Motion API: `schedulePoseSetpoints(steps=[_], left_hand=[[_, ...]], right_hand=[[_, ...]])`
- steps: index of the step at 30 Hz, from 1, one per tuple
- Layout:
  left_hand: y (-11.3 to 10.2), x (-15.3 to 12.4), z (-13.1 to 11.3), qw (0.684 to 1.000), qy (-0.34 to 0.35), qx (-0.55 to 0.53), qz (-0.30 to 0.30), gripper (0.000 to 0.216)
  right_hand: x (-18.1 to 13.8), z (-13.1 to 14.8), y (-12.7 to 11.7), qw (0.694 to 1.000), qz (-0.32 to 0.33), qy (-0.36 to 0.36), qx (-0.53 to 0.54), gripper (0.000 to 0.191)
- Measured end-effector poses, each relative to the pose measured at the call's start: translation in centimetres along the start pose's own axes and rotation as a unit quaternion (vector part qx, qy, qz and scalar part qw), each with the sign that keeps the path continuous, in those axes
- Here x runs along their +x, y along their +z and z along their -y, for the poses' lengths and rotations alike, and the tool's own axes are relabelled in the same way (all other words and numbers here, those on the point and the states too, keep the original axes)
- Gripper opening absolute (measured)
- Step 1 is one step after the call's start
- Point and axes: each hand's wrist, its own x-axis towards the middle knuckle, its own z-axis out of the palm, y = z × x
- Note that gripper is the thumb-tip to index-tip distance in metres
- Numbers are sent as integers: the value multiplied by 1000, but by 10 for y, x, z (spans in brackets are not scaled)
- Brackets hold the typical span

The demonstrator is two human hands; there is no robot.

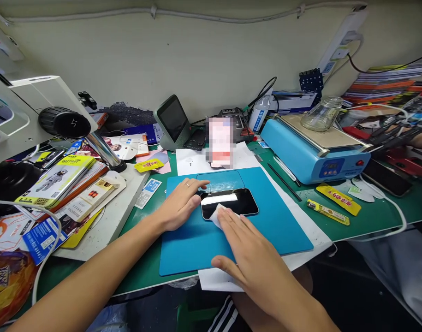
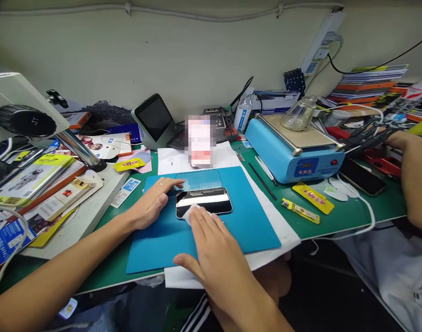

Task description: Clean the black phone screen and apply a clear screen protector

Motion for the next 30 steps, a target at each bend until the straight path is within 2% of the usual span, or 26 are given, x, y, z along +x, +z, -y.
schedulePoseSetpoints(steps=[6, 12, 17, 24, 30], left_hand=[[0, 0, -2, 1000, -17, 4, -4, 75], [2, 1, -3, 999, -30, 12, -20, 77], [3, 1, -2, 999, -33, 11, -40, 76], [5, 1, 2, 998, -24, 10, -50, 74], [6, 1, 2, 998, -27, 2, -59, 72]], right_hand=[[-20, -42, -5, 998, -2, 66, -14, 81], [0, -56, -13, 992, 17, 127, -3, 84], [26, -40, -11, 992, 2, 125, -3, 95], [57, 6, 1, 998, 0, 41, 51, 96], [61, 21, 6, 997, -19, 1, 74, 92]])
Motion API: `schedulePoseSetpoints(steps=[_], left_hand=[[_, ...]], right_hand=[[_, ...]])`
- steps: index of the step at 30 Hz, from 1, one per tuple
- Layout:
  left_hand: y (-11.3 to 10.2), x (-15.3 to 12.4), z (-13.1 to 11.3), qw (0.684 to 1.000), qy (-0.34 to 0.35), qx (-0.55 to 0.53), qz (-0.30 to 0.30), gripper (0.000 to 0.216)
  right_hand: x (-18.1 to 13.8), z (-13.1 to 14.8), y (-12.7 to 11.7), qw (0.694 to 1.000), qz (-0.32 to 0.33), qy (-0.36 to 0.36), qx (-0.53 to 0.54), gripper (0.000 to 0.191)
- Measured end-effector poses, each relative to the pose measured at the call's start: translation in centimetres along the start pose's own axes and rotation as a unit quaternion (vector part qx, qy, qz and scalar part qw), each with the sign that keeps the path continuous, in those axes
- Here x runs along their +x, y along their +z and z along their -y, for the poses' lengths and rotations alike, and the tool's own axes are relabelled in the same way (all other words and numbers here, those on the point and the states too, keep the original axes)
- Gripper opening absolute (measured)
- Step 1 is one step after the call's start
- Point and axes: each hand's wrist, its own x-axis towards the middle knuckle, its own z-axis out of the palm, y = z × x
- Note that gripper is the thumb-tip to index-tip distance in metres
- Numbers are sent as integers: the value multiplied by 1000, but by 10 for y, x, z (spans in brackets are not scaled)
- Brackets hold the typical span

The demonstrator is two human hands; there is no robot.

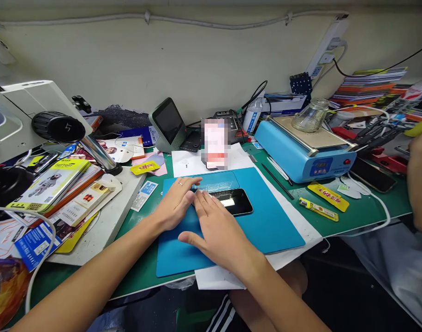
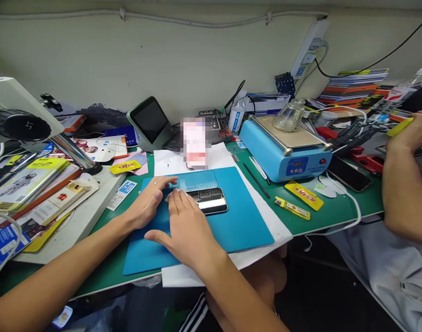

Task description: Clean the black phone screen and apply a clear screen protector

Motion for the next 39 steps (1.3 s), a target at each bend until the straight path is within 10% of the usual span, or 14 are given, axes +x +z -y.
schedulePoseSetpoints(steps=[13, 22, 39], left_hand=[[-1, -1, 0, 1000, 1, 3, 1, 73], [-2, 0, -3, 999, -19, 39, -2, 74], [-1, 3, -2, 999, -15, 34, -22, 73]], right_hand=[[-47, 11, 6, 1000, 22, -14, -14, 83], [-78, -54, -15, 994, -7, 67, -83, 85], [-24, -44, -21, 996, 41, 64, -50, 94]])
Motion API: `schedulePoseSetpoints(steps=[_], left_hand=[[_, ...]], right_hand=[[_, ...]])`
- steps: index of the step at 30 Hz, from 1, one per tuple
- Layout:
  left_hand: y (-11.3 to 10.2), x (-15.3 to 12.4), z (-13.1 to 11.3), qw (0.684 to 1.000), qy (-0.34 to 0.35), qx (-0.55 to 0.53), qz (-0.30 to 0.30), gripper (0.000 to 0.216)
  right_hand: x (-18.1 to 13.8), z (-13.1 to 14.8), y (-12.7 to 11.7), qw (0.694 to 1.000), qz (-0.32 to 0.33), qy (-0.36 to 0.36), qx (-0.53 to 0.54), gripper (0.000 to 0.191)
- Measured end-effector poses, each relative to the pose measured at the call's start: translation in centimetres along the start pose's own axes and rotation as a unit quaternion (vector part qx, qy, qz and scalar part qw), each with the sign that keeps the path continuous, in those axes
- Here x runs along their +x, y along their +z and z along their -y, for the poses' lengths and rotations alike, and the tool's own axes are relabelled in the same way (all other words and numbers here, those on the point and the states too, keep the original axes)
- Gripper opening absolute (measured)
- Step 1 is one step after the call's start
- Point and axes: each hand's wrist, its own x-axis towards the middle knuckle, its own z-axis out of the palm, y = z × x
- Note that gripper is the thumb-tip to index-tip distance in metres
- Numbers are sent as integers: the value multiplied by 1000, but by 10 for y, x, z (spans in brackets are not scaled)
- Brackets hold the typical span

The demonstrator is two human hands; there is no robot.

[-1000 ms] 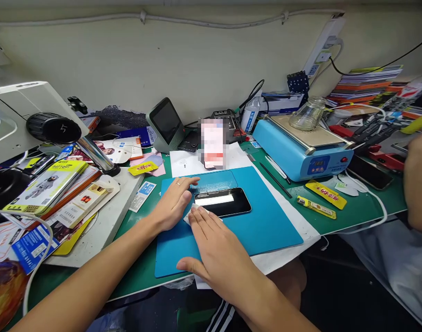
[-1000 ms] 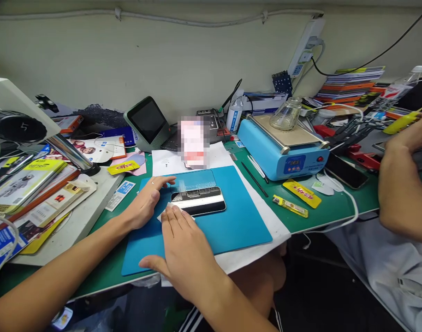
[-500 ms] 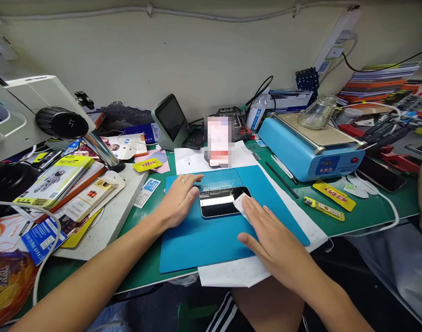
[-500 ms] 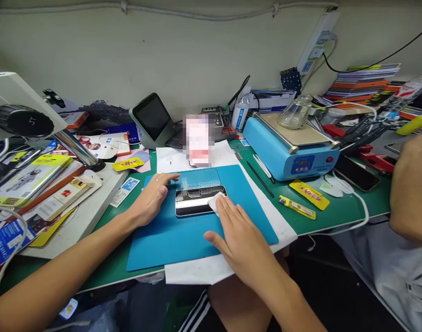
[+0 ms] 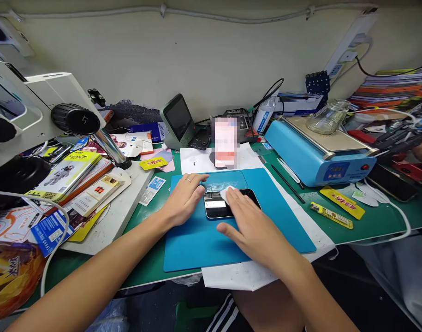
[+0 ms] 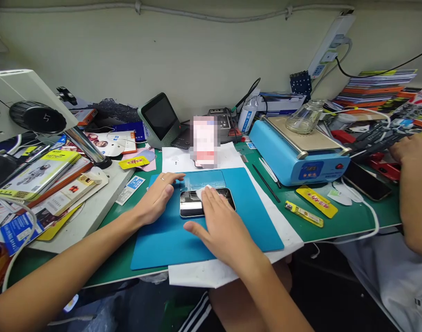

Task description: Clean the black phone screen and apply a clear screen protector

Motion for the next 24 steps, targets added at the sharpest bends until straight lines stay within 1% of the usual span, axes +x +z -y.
schedulePoseSetpoints(steps=[4, 7, 10, 14, 17, 20, 24], left_hand=[[1, -1, 2, 1000, 3, -4, -2, 71], [1, -2, 2, 1000, -1, -12, 4, 71], [0, -3, 1, 1000, -7, -11, 4, 72], [-2, -3, -1, 1000, -8, -4, 10, 73], [-2, -2, -1, 1000, -7, -2, 9, 74], [-1, -1, 1, 1000, -17, 3, -4, 72], [0, -1, 2, 999, -26, 10, -17, 72]], right_hand=[[4, 24, 5, 999, 7, -36, 13, 95], [4, 25, 5, 999, 9, -32, 10, 91], [1, 11, 0, 1000, 6, -13, 1, 87], [-8, -17, -8, 999, -20, 33, -16, 86], [-18, -35, -7, 998, -40, 47, -30, 82], [-29, -43, 0, 995, -82, 31, -40, 70], [-42, -47, 7, 984, -173, -20, -28, 48]])
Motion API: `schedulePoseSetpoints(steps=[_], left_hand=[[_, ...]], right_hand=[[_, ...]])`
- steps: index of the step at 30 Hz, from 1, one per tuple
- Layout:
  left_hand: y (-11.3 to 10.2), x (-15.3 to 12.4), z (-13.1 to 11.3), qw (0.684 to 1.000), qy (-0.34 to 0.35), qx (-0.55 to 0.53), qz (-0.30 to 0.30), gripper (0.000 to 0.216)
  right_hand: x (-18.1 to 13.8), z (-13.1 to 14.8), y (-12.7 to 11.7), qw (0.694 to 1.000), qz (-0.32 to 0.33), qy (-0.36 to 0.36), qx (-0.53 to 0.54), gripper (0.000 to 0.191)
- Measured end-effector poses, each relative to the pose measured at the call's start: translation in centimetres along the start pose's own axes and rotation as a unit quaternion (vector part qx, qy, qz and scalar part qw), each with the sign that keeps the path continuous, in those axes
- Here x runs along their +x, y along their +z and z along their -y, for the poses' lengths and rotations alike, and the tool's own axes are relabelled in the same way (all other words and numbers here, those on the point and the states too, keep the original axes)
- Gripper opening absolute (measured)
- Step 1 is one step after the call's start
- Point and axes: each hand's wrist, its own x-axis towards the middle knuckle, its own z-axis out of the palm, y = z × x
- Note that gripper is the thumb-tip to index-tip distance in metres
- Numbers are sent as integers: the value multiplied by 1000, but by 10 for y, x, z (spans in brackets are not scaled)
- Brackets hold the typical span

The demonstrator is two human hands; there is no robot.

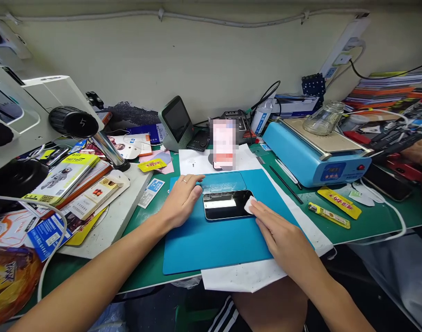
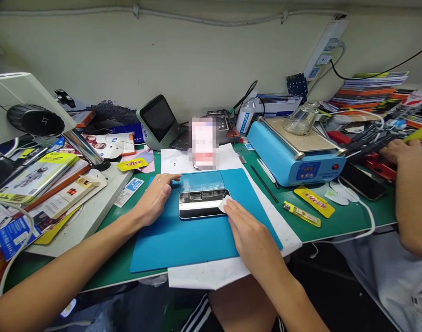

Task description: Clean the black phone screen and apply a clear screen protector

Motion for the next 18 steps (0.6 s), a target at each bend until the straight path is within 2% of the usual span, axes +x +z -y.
schedulePoseSetpoints(steps=[3, 6, 10, 14, 18], left_hand=[[0, 0, -1, 1000, -2, -2, -1, 74], [-2, 0, -4, 1000, -7, -8, 3, 73], [-2, 1, -5, 1000, -18, 0, 5, 73], [0, 1, -5, 999, -28, 25, -13, 71], [2, 2, -5, 996, -55, 69, -7, 68]], right_hand=[[-6, -5, -8, 998, -43, -28, 34, 40], [-6, -19, -23, 996, -42, -43, 62, 35], [11, -51, -45, 998, -57, 2, 27, 35], [48, -70, -50, 999, 16, 28, -1, 40], [96, -63, -36, 997, 63, 37, 22, 47]])
